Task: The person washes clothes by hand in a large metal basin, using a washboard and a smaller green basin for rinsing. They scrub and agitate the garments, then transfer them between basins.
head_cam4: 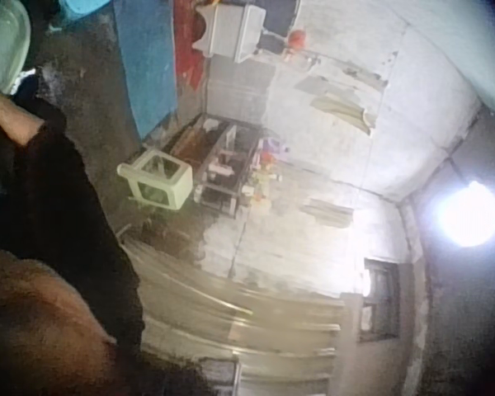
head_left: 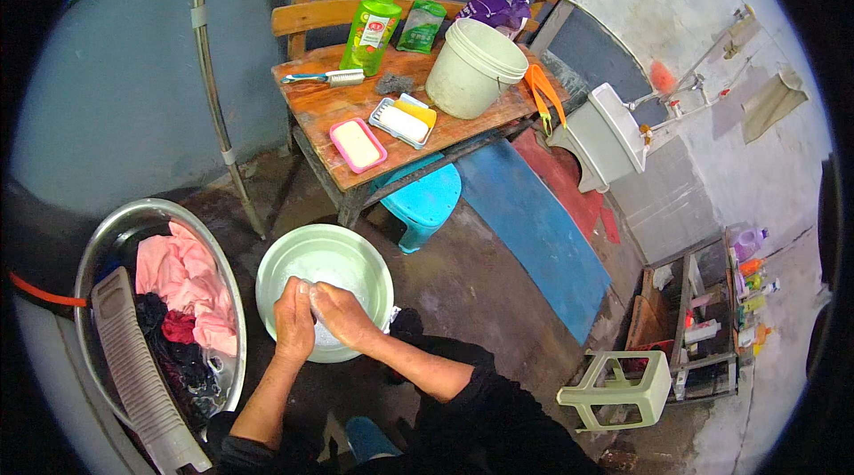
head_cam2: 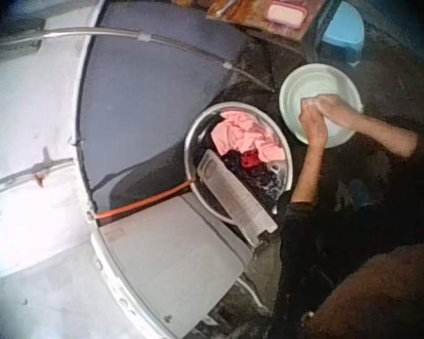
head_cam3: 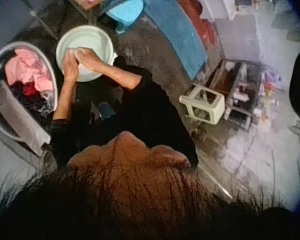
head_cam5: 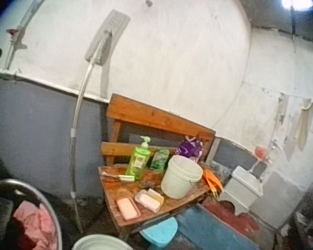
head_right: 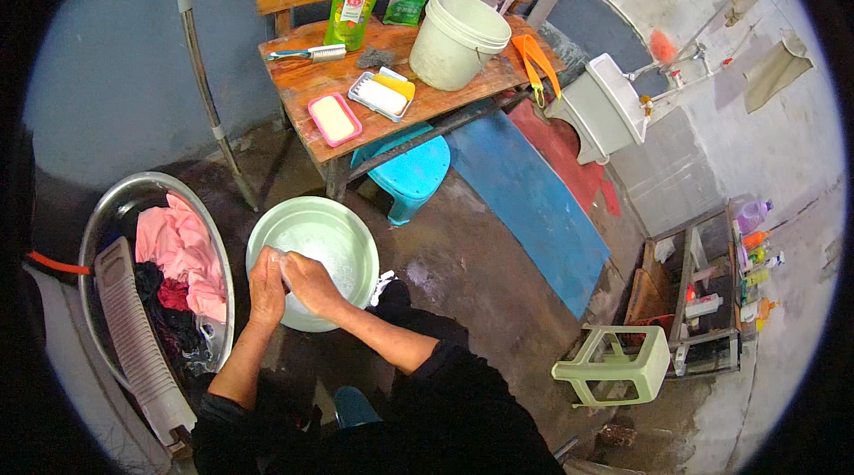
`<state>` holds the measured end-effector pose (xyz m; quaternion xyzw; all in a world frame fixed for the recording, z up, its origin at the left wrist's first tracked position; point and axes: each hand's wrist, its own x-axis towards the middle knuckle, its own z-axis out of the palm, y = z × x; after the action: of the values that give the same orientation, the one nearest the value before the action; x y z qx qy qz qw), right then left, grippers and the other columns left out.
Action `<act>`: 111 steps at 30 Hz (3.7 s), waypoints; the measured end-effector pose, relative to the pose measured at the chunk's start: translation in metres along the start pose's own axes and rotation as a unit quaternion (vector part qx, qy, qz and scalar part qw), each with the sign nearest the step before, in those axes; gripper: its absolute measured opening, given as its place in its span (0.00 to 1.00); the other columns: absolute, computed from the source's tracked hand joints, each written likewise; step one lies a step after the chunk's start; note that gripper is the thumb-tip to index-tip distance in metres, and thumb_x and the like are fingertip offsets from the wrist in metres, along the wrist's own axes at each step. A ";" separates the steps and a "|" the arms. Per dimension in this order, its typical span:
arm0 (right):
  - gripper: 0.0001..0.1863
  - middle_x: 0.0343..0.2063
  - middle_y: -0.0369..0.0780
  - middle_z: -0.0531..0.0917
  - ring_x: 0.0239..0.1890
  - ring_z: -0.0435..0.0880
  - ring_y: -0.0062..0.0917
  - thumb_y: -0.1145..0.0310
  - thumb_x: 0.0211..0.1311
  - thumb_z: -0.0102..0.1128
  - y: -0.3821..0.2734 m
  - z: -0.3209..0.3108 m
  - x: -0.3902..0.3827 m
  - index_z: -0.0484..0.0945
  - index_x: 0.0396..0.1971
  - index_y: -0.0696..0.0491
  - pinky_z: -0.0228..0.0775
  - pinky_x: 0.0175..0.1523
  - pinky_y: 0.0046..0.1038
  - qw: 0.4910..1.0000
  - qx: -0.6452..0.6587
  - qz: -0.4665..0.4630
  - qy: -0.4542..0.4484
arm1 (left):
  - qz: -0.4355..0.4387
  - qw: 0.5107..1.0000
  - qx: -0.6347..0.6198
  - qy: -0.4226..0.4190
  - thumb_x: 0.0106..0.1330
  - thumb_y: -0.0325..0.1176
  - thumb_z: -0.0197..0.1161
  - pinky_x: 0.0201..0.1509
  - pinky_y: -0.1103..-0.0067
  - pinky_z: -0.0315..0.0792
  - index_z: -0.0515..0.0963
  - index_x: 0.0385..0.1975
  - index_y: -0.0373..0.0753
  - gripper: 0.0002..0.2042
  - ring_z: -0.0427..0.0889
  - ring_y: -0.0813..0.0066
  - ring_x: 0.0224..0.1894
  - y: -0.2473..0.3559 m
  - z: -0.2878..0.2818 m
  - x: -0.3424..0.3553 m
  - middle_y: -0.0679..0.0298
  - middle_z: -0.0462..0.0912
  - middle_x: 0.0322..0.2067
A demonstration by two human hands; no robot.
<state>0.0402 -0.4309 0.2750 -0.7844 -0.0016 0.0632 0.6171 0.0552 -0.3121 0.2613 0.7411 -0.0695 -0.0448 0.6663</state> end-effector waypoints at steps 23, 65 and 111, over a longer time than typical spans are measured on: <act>0.11 0.19 0.34 0.72 0.18 0.68 0.16 0.62 0.64 0.48 0.085 -0.020 0.029 0.73 0.28 0.54 0.59 0.19 0.20 0.946 0.161 0.273 -0.063 | -0.010 0.972 0.200 -0.123 0.58 0.34 0.61 0.39 0.75 0.73 0.76 0.47 0.41 0.16 0.79 0.64 0.32 -0.075 -0.019 0.016 0.55 0.81 0.33; 0.17 0.40 0.37 0.74 0.42 0.74 0.22 0.61 0.64 0.49 0.264 0.028 0.016 0.71 0.45 0.59 0.67 0.49 0.22 0.855 0.416 0.304 -0.063 | -0.148 0.988 -0.016 -0.034 0.53 0.21 0.56 0.38 0.70 0.74 0.74 0.39 0.38 0.12 0.77 0.57 0.36 -0.236 0.056 -0.009 0.55 0.75 0.31; 0.06 0.22 0.34 0.74 0.20 0.69 0.16 0.70 0.65 0.47 0.019 -0.005 0.025 0.71 0.30 0.55 0.60 0.22 0.20 0.965 0.202 0.158 0.055 | 0.152 0.916 0.364 -0.075 0.60 0.33 0.56 0.30 0.63 0.72 0.71 0.32 0.38 0.06 0.78 0.51 0.26 -0.008 -0.010 0.010 0.54 0.77 0.25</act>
<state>0.0641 -0.4377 0.2557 -0.6360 0.1691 0.1152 0.7441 0.0674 -0.3030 0.2549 0.9075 -0.2423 0.0299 0.3418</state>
